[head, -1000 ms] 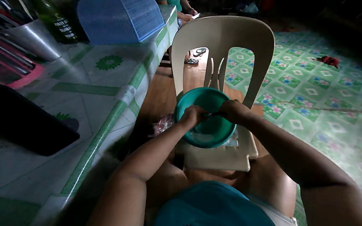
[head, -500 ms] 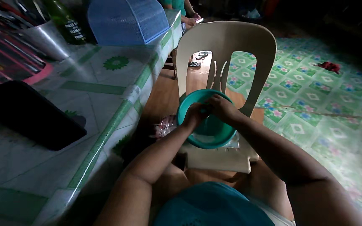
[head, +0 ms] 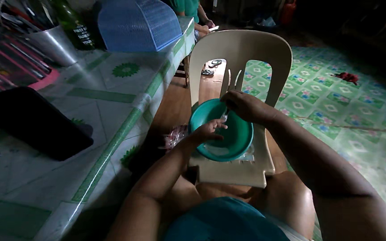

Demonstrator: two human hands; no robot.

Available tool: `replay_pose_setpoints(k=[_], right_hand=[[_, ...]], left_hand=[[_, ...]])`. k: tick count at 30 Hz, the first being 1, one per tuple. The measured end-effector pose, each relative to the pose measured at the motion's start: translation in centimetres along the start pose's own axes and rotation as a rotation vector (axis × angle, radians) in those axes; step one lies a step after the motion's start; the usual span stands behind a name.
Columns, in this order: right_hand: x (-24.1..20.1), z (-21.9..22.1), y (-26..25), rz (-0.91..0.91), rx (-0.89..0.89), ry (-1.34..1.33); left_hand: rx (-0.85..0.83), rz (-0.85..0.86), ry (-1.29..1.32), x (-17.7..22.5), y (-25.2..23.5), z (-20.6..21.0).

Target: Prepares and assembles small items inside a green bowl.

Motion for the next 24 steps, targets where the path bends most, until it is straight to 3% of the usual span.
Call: replay_pose_setpoints(k=[2,4,7,11,14,18,22,24], right_hand=[[-0.2,-0.6,0.1,-0.016,0.005,0.002],[-0.6,-1.4,0.3,-0.009,0.011,0.002],[-1.6,-1.7,0.8,-0.046,0.068,0.031],[-2.3,-0.6,1.5,-0.162,0.15,0.135],[-2.7,0.0,2.1,-0.119,0.26,0.142],[-0.4,3.4,1.3,-0.041,0.075,0.104],[-2.3,1.4,1.7,-0.075,0.334,0.126],[-1.8,2.4,0.9,-0.055,0.302,0.11]], left_hand=[[0.055,-0.004,0.056,0.4,0.3,-0.1],[0.161,-0.051,-0.086,0.8,0.3,-0.3],[0.244,0.009,-0.197,1.0,0.1,-0.4],[0.146,0.038,-0.236,0.6,-0.4,-0.7],[0.179,0.039,-0.239,0.8,0.4,-1.5],[0.281,-0.044,-0.302,2.1,1.6,-1.9],[0.327,0.031,-0.263,2.2,2.1,-2.4],[0.358,0.029,-0.272,2.2,2.0,-2.5]])
Point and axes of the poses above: each hand's wrist, its own y-axis away from the middle knuckle, its own z-axis out of the palm, x = y × z, the point moved 3 cm from there along -y, towards the middle knuckle
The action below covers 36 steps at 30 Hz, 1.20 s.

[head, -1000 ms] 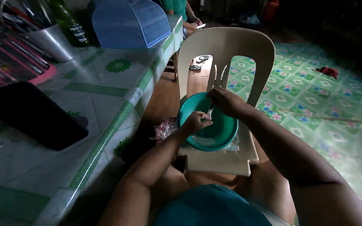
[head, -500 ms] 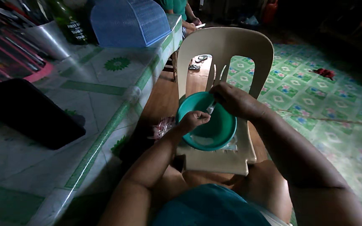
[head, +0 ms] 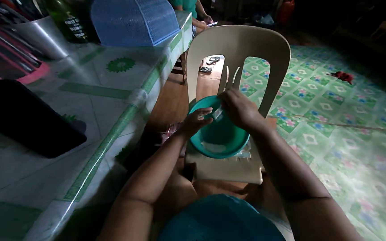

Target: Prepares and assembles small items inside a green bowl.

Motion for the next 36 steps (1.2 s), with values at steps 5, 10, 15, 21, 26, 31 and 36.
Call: replay_pose_setpoints(k=[5,10,15,21,26,31,36], right_hand=[[-0.4,-0.4,-1.3,0.009,0.03,-0.024],[1.2,2.2,-2.1,0.055,-0.209,-0.05],[1.2,2.6,-2.5,-0.018,-0.325,-0.023],[0.2,2.5,-2.2,-0.073,-0.393,-0.008],[0.7,3.2,-1.5,-0.145,-0.3,-0.025],[1.2,3.1,-1.1,-0.055,-0.242,-0.037],[3.8,0.2,1.2,0.237,0.035,-0.248]], left_hand=[[0.059,0.036,0.027,0.2,0.0,-1.0],[0.107,0.02,0.01,0.1,-0.9,-1.6],[0.079,0.017,-0.104,1.7,-0.9,-1.8],[0.003,0.167,-0.178,1.1,-1.6,-0.9],[0.034,0.143,-0.163,0.1,-1.9,0.4],[0.13,0.003,-0.156,-0.5,-1.9,1.0],[0.078,-0.054,-0.235,-1.6,-2.1,0.1]])
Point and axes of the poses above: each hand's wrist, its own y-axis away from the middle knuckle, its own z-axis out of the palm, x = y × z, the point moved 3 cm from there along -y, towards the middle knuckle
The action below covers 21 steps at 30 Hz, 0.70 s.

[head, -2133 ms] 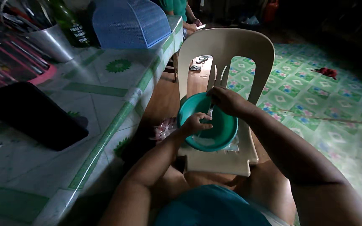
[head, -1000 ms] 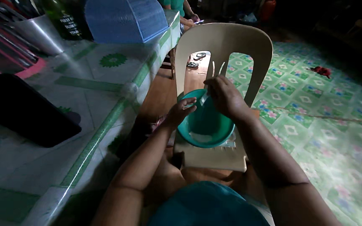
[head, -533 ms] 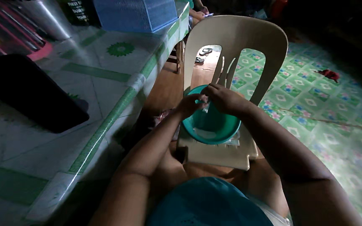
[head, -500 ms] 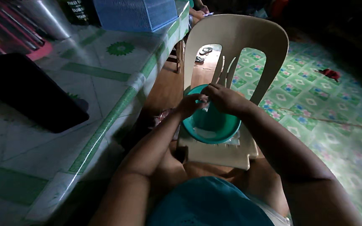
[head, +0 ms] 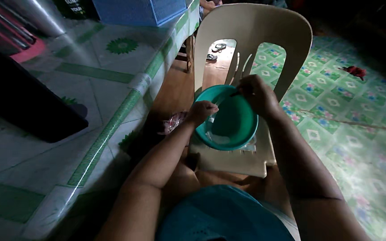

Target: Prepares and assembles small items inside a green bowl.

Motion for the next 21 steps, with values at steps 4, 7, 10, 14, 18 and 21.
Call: replay_pose_setpoints(k=[4,7,10,14,18,21], right_hand=[[5.0,1.0,3.5,0.316,0.021,-0.141],[6.8,3.5,6.3,0.486,-0.275,0.023],[7.7,4.9,8.1,0.459,-0.499,0.147],[8.8,5.0,9.3,0.366,-0.468,0.102],[8.9,5.3,10.0,0.352,-0.514,0.114],[9.2,6.0,10.9,0.255,-0.705,0.239]], left_hand=[[0.053,-0.058,-0.058,-1.0,-0.3,-0.3],[0.128,-0.034,-0.081,-1.8,-0.6,-0.4],[0.16,-0.082,-0.06,-2.0,-0.5,-0.5],[0.226,-0.121,-0.01,-3.8,-1.2,0.0],[0.263,-0.082,-0.027,-4.4,-1.8,0.3],[0.252,-0.029,-0.147,-2.1,-1.2,0.5]])
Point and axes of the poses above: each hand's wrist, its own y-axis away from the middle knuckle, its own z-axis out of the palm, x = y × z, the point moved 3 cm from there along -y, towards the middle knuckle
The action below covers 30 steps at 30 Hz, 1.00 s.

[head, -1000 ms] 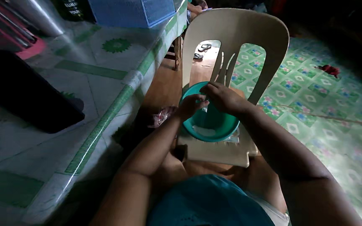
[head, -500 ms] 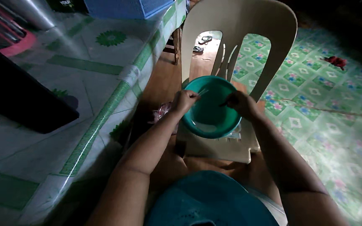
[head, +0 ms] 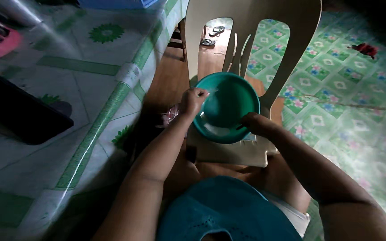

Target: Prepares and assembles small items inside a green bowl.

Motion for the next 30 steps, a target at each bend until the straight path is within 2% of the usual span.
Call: replay_pose_setpoints(k=[3,6,11,17,22,26,30], right_hand=[[1.7,2.1,-0.7,-0.009,-0.053,0.208],[1.5,1.7,-0.7,0.165,-0.175,0.317],[-0.1,0.6,-0.7,0.298,-0.221,0.374],[0.8,1.1,-1.3,0.299,-0.189,0.398],[0.5,1.5,-1.8,0.286,-0.285,0.449],[-0.6,1.0,-1.9,0.33,-0.259,0.404],[1.4,2.7,-2.4,0.271,-0.078,0.292]], left_hand=[[0.052,0.141,-0.106,2.2,0.9,0.1],[0.11,0.232,-0.145,3.8,1.5,0.5],[0.133,0.266,-0.169,4.9,2.0,0.7],[0.131,0.275,-0.155,5.1,1.8,0.7],[0.118,0.251,-0.152,5.2,1.6,0.6],[0.103,0.246,-0.143,5.7,1.7,0.6],[0.119,0.266,-0.153,6.5,2.0,0.6]])
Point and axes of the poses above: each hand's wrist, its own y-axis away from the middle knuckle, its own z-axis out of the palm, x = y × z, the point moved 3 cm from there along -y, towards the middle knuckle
